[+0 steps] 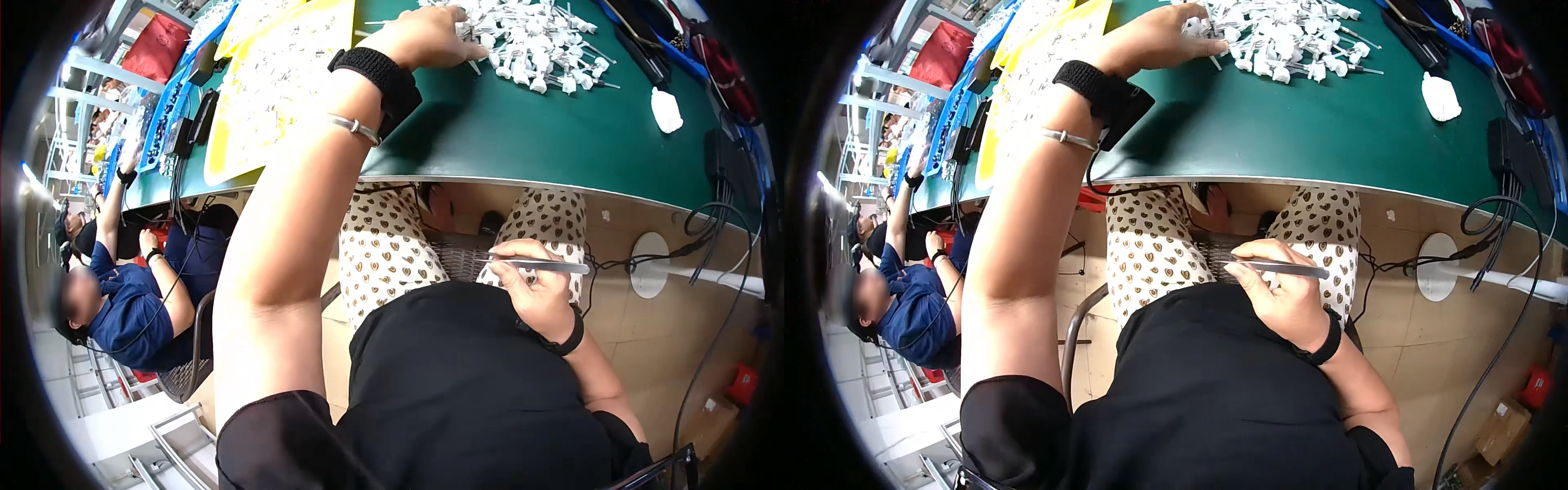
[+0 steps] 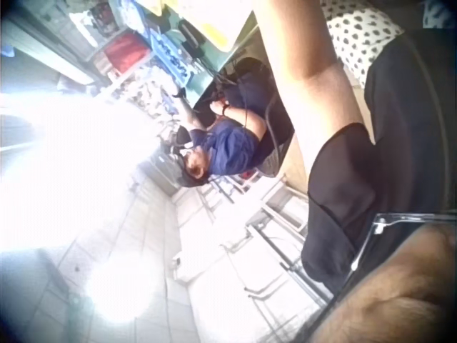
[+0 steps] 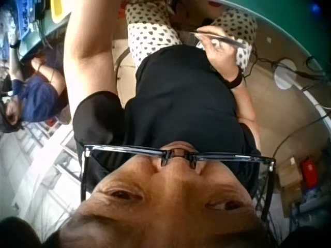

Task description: The person sits at a green workbench and repeatedly picks up small white plastic components and thin metal rods. They insert the rods into the plastic pieces and place the assembled units into a yellow tray.

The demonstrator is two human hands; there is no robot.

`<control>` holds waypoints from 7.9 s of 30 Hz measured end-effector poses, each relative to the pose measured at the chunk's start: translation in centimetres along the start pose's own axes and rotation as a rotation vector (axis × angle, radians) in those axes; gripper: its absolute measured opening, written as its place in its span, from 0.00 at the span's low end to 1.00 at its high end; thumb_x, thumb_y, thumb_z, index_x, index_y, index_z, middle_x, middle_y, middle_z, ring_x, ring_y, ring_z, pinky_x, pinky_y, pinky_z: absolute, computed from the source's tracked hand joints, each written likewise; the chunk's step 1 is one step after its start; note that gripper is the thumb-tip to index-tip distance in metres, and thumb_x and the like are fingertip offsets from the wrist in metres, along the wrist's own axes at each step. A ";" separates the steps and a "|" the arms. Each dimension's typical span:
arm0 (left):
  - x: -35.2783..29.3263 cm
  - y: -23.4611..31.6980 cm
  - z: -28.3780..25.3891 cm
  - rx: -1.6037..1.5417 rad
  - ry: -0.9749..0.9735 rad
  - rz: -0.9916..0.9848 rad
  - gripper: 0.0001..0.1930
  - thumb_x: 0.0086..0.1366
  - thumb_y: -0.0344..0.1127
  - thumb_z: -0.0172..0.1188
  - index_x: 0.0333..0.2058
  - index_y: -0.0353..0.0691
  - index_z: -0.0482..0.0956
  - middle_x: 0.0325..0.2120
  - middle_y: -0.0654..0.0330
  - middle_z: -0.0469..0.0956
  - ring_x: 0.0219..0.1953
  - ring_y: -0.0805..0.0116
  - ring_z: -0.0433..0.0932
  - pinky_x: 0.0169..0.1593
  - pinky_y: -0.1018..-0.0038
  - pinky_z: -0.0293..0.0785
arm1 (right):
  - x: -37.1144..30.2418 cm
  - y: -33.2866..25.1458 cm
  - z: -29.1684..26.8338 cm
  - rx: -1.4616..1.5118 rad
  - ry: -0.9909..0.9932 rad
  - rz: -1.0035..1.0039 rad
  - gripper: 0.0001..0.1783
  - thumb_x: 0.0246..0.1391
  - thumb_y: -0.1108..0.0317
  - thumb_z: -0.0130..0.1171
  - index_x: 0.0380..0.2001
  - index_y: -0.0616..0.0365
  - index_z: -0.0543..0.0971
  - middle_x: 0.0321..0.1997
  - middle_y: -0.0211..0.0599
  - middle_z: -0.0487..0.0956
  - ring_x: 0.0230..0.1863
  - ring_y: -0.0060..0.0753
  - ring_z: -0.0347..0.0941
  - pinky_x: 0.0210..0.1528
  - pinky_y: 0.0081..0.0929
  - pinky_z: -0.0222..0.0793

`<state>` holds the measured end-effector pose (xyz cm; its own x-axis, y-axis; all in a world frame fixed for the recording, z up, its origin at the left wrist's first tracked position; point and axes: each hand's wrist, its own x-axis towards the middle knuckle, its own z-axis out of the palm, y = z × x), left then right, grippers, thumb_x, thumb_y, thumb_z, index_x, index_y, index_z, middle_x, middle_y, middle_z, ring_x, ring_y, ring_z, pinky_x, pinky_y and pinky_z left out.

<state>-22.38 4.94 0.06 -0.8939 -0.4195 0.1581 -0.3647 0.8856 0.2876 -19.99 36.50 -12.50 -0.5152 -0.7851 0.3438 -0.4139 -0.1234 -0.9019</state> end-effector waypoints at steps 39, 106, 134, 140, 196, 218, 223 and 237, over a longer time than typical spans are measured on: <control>-14.6 0.8 -2.9 -0.747 -0.015 -0.130 0.16 0.69 0.25 0.64 0.53 0.35 0.74 0.41 0.63 0.79 0.31 0.83 0.75 0.33 0.83 0.74 | -1.0 0.0 0.3 0.263 -0.062 0.220 0.09 0.62 0.74 0.70 0.43 0.64 0.82 0.44 0.42 0.86 0.43 0.31 0.84 0.44 0.29 0.80; -28.3 0.7 14.7 -1.095 0.056 -0.203 0.08 0.64 0.23 0.71 0.42 0.31 0.86 0.38 0.53 0.85 0.37 0.65 0.84 0.41 0.73 0.81 | 0.4 0.8 5.0 0.076 -0.090 0.284 0.06 0.65 0.75 0.66 0.44 0.64 0.83 0.40 0.38 0.86 0.38 0.26 0.82 0.42 0.23 0.78; -28.4 0.8 14.8 -1.058 0.058 -0.174 0.09 0.64 0.23 0.68 0.44 0.35 0.87 0.36 0.54 0.85 0.37 0.57 0.86 0.41 0.68 0.82 | 0.3 0.8 4.9 0.082 -0.084 0.311 0.03 0.65 0.76 0.65 0.41 0.63 0.83 0.38 0.37 0.86 0.36 0.25 0.82 0.39 0.23 0.76; -28.4 0.9 14.6 -1.032 0.052 -0.180 0.10 0.64 0.23 0.68 0.44 0.34 0.87 0.37 0.54 0.85 0.39 0.57 0.86 0.42 0.68 0.82 | 0.6 0.5 4.7 -0.034 -0.148 0.241 0.04 0.65 0.75 0.66 0.41 0.63 0.83 0.36 0.39 0.86 0.34 0.29 0.83 0.38 0.24 0.77; -28.2 0.9 14.6 -1.031 0.002 -0.176 0.07 0.65 0.25 0.71 0.41 0.30 0.86 0.36 0.52 0.86 0.38 0.59 0.86 0.43 0.69 0.82 | 0.7 0.5 4.7 -0.009 -0.132 0.186 0.04 0.65 0.76 0.66 0.41 0.64 0.84 0.35 0.38 0.86 0.34 0.30 0.82 0.37 0.25 0.76; -28.6 0.7 15.2 -1.066 -0.005 -0.140 0.08 0.67 0.24 0.66 0.44 0.32 0.85 0.37 0.52 0.83 0.40 0.55 0.85 0.44 0.67 0.81 | 2.1 0.0 4.6 -0.189 -0.301 -0.065 0.05 0.60 0.76 0.68 0.38 0.61 0.83 0.35 0.40 0.86 0.34 0.41 0.84 0.35 0.32 0.78; -28.5 0.7 14.8 -1.050 0.020 -0.148 0.08 0.67 0.24 0.66 0.44 0.33 0.85 0.37 0.53 0.83 0.39 0.55 0.85 0.43 0.67 0.81 | 0.4 0.6 4.6 0.028 -0.128 0.151 0.09 0.63 0.75 0.68 0.45 0.65 0.83 0.40 0.41 0.87 0.39 0.32 0.85 0.41 0.27 0.79; -28.6 0.8 15.1 -1.012 0.051 -0.151 0.07 0.65 0.24 0.70 0.41 0.32 0.86 0.38 0.52 0.85 0.38 0.61 0.86 0.42 0.70 0.82 | 0.4 0.6 4.8 -0.007 -0.162 0.186 0.06 0.66 0.75 0.65 0.43 0.66 0.83 0.38 0.40 0.87 0.36 0.29 0.84 0.40 0.25 0.79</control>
<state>-1.10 20.68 -18.47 -0.8361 -0.5416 0.0873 -0.0607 0.2495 0.9665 -16.88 33.25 -14.18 -0.4558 -0.8812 0.1254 -0.3286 0.0357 -0.9438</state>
